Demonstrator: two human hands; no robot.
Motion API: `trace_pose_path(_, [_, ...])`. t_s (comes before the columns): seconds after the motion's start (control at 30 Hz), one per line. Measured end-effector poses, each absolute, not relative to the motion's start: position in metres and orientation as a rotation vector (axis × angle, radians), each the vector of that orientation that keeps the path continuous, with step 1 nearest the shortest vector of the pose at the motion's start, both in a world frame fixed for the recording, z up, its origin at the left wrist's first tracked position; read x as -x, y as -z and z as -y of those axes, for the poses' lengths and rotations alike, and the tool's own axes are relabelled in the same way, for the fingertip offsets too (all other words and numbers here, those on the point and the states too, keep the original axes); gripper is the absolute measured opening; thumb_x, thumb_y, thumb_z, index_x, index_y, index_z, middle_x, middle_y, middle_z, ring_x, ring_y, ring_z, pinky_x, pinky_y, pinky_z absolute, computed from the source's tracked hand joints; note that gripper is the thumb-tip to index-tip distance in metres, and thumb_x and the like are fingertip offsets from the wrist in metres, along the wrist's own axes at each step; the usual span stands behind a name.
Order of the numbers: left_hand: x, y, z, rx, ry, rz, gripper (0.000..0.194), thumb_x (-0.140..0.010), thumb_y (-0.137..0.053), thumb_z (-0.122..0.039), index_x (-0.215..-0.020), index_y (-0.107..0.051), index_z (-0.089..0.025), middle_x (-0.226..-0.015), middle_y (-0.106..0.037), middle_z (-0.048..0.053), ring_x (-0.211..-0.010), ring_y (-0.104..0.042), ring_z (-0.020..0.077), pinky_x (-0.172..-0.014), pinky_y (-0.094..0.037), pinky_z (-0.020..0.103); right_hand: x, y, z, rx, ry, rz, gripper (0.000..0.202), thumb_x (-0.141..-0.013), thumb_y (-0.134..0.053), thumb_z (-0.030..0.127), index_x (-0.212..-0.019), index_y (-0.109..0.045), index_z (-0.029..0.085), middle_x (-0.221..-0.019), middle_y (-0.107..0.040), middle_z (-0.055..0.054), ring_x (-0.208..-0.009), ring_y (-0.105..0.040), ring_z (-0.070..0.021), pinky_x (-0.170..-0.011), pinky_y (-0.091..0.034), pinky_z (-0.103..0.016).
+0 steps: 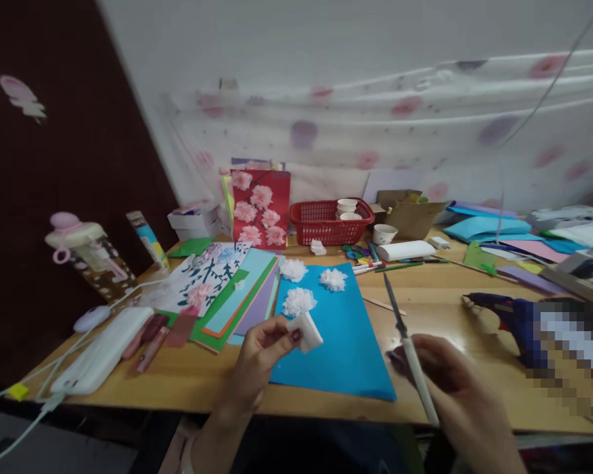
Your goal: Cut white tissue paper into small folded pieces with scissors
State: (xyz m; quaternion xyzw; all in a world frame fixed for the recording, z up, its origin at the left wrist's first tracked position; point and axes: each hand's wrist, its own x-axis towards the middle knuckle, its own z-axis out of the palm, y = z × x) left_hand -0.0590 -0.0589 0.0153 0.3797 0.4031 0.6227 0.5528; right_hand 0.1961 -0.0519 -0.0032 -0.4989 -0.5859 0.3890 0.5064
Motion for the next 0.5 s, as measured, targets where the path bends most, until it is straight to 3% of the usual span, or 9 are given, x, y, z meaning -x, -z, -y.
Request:
trace_pose_path(0.1, [0.073,-0.028,0.045,-0.957,-1.414,-1.067,0.028,-0.058,-0.086,-0.038,-0.064,-0.071,-0.014,-0.061,-0.062,0.000,-0.062,-0.053,0.0119,-0.063,-0.041,0.023,-0.236,0.005,0.032,1.640,-0.285,1.531,0.032,-0.070,-0.062,0.045,-0.092,-0.066,0.022,-0.085,-0.074,-0.012,-0.077,-0.069,-0.0330,-0.064,-0.052,-0.040])
trace_pose_path(0.17, [0.082,-0.042,0.027,-1.025,-1.353,-1.137,0.030,-0.059,-0.085,-0.039,-0.067,-0.071,-0.014,-0.061,-0.062,0.001,-0.060,-0.054,0.0118,-0.062,-0.042,0.024,-0.254,0.015,0.022,1.785,-0.117,1.580,0.033,-0.072,-0.054,0.046,-0.091,-0.065,0.021,-0.083,-0.074,-0.014,-0.076,-0.069,-0.0360,-0.064,-0.050,-0.043])
trace_pose_path(0.23, [0.088,-0.056,0.000,-1.070,-1.286,-1.186,0.029,-0.059,-0.084,-0.037,-0.069,-0.070,-0.014,-0.065,-0.063,0.000,-0.059,-0.054,0.0105,-0.063,-0.044,0.024,-0.265,0.026,0.016,1.819,-0.103,1.637,0.034,-0.074,-0.048,0.046,-0.088,-0.064,0.020,-0.082,-0.073,-0.015,-0.076,-0.068,-0.0368,-0.064,-0.050,-0.044])
trace_pose_path(0.37, [0.087,-0.073,-0.079,-1.140,-1.060,-1.332,0.019,-0.075,-0.074,-0.029,-0.072,-0.066,-0.012,-0.066,-0.062,0.000,-0.054,-0.054,0.0086,-0.061,-0.048,0.023,-0.269,0.040,0.011,1.783,-0.101,1.664,0.030,-0.078,-0.042,0.040,-0.087,-0.061,0.018,-0.083,-0.073,-0.018,-0.078,-0.068,-0.0366,-0.067,-0.050,-0.046])
trace_pose_path(0.5, [0.077,-0.077,-0.155,-1.209,-0.771,-1.500,0.029,-0.090,-0.058,-0.031,-0.114,-0.059,-0.015,-0.111,-0.063,0.008,-0.091,-0.064,0.0199,-0.076,-0.055,0.039,-0.263,0.043,0.010,1.789,-0.115,1.522,0.027,-0.077,-0.045,0.042,-0.089,-0.055,0.019,-0.084,-0.071,-0.017,-0.079,-0.067,-0.0351,-0.067,-0.052,-0.045])
